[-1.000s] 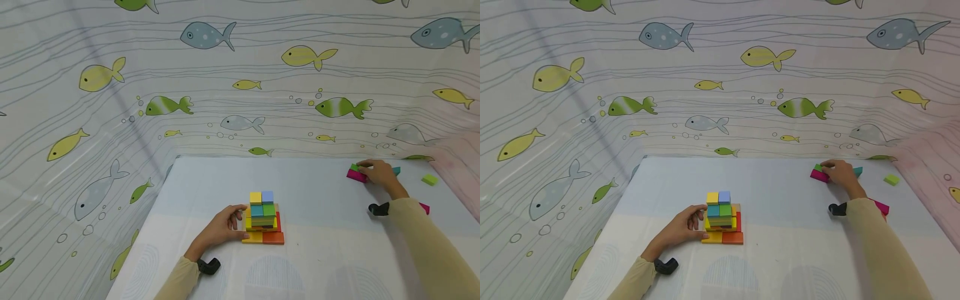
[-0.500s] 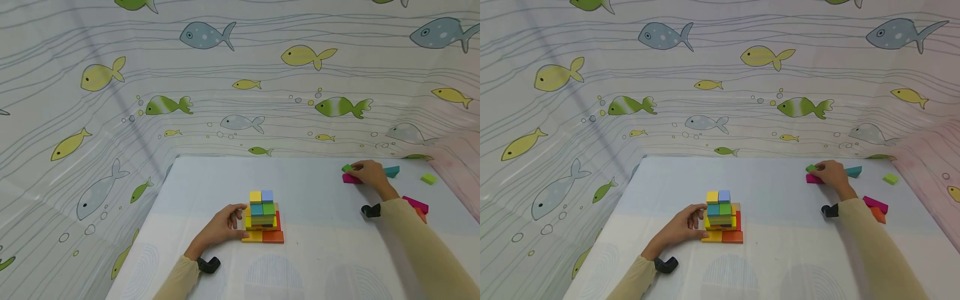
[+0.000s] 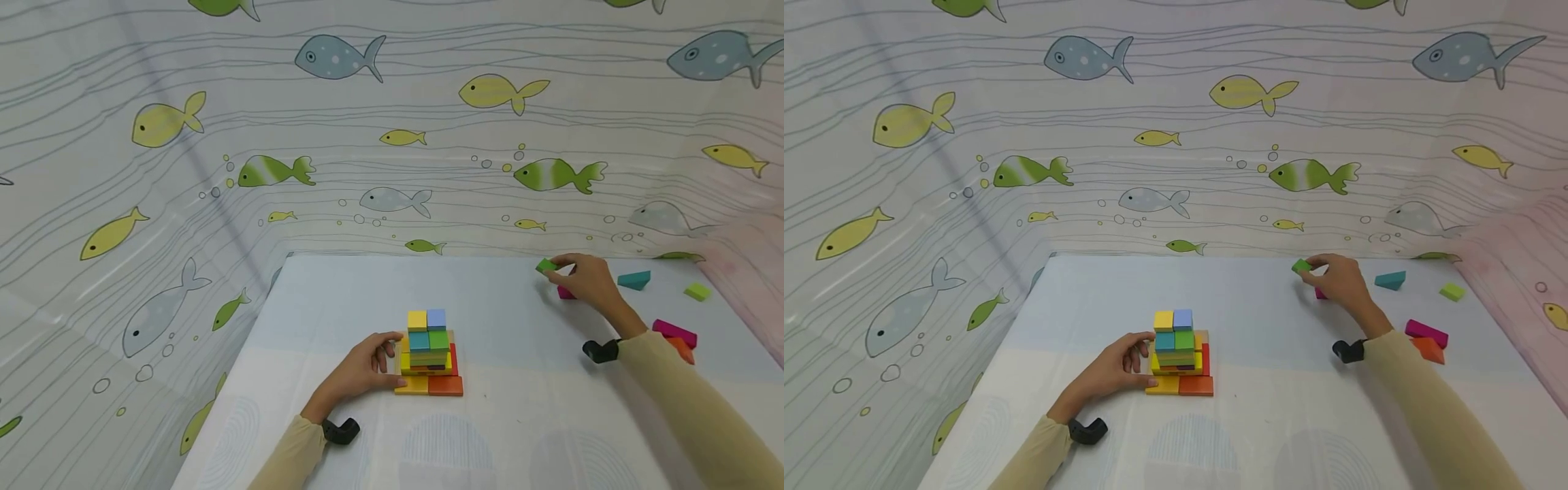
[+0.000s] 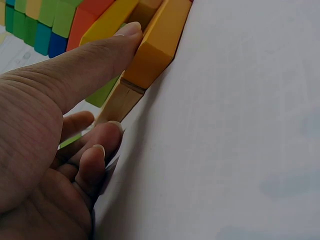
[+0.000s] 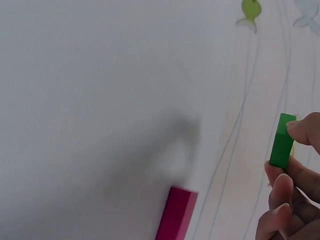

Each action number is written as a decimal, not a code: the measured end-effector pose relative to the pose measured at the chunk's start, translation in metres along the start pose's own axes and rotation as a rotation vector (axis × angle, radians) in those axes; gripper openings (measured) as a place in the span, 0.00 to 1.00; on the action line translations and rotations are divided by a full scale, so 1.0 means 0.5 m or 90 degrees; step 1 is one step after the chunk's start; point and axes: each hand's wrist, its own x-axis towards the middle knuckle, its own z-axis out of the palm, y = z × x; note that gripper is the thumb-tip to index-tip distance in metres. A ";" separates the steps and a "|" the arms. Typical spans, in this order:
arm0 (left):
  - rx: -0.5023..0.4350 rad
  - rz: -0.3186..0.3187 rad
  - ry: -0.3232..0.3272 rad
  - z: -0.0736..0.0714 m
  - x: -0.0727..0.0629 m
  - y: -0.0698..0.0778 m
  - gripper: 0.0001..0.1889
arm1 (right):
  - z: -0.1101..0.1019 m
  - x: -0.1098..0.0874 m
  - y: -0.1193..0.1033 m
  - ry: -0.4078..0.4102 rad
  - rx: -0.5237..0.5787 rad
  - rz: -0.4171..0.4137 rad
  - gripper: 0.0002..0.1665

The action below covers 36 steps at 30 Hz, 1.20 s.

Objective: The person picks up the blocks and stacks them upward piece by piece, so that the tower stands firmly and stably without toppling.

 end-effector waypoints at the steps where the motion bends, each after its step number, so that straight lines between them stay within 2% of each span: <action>1: 0.001 -0.001 0.001 0.000 0.000 -0.001 0.42 | 0.001 -0.006 -0.013 0.005 0.003 -0.021 0.26; 12: -0.004 -0.003 0.000 0.001 -0.001 -0.004 0.41 | 0.017 -0.091 -0.177 0.037 0.032 -0.237 0.18; 23: -0.002 -0.003 -0.001 0.000 -0.002 0.000 0.42 | 0.029 -0.175 -0.322 -0.029 0.104 -0.359 0.19; 30: 0.002 0.003 -0.002 -0.001 -0.003 0.002 0.42 | 0.059 -0.206 -0.384 -0.051 0.097 -0.454 0.21; 36: 0.005 0.004 -0.002 -0.001 -0.003 0.002 0.42 | 0.089 -0.215 -0.411 -0.047 0.086 -0.516 0.20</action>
